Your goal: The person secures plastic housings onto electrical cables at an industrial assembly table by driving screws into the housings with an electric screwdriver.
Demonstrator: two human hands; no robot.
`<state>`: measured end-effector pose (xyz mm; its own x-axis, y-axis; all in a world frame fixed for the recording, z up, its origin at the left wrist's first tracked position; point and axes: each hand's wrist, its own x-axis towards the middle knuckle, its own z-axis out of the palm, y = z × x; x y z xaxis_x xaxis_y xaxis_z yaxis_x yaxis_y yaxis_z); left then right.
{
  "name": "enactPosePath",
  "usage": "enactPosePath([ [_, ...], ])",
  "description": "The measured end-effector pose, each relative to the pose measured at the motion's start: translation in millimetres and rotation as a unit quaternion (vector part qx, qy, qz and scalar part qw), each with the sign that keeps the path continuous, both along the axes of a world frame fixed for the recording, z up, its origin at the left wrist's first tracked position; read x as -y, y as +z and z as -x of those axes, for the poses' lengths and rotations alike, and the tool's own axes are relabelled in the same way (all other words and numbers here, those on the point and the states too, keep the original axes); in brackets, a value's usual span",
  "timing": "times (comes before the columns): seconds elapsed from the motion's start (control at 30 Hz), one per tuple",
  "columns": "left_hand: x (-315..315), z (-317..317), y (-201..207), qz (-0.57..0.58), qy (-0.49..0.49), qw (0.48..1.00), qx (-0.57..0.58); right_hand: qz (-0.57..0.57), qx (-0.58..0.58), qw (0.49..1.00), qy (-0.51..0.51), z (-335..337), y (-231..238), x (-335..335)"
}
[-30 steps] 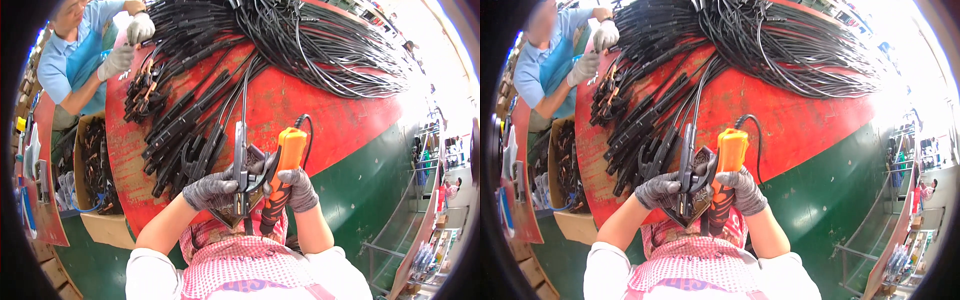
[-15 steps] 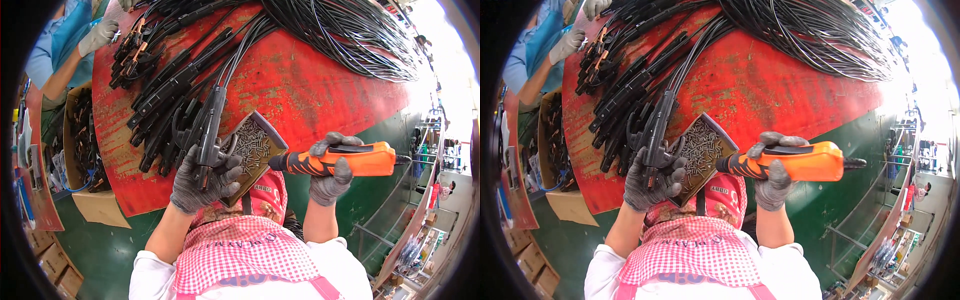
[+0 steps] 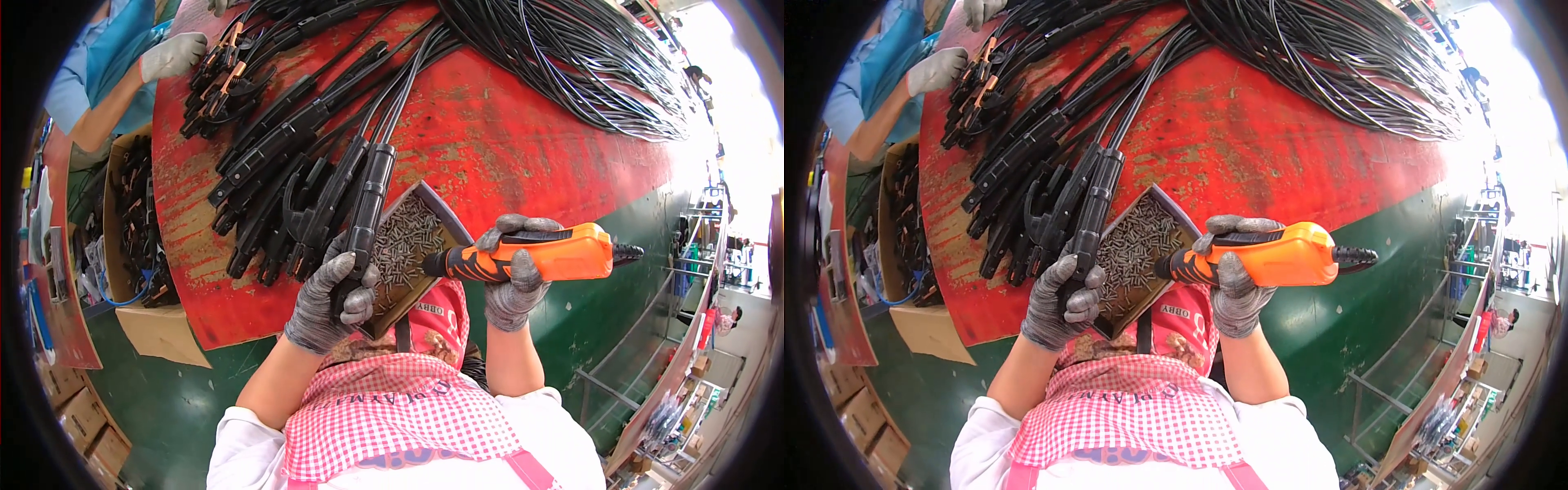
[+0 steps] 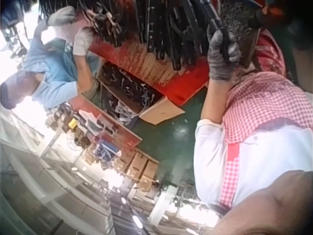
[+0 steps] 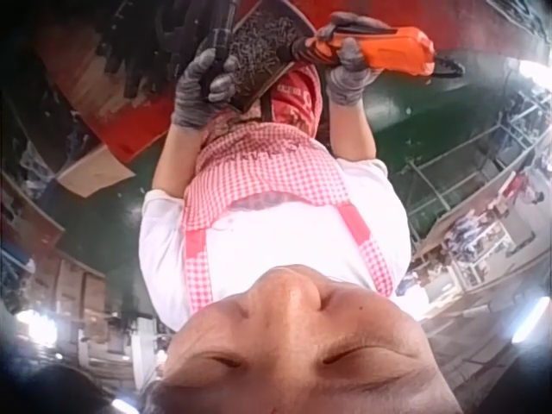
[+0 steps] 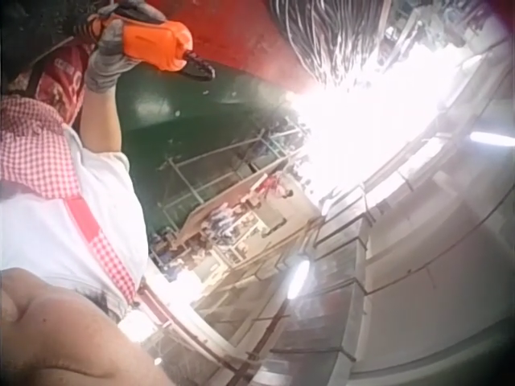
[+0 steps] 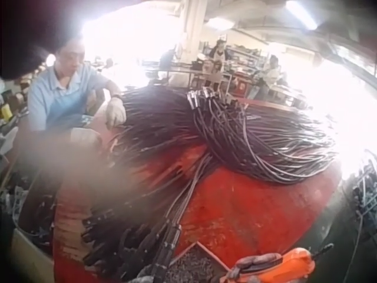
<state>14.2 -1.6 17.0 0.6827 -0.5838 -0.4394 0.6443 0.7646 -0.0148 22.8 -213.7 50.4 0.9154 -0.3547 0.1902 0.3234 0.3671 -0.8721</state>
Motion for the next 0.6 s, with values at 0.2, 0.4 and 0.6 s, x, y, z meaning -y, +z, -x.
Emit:
enactPosePath([
  [0.2,2,-1,1,-0.069,-0.016,0.997,0.034,-0.013,0.006,1.000,-0.007,-1,1,-2],
  [0.4,0,-2,1,-0.080,-0.035,0.996,0.012,-0.013,0.010,0.999,0.028,0,11,-4],
  [0.6,1,-4,-1,-0.076,-0.039,0.996,0.014,0.034,-0.011,0.999,0.005,-3,3,-9],
])
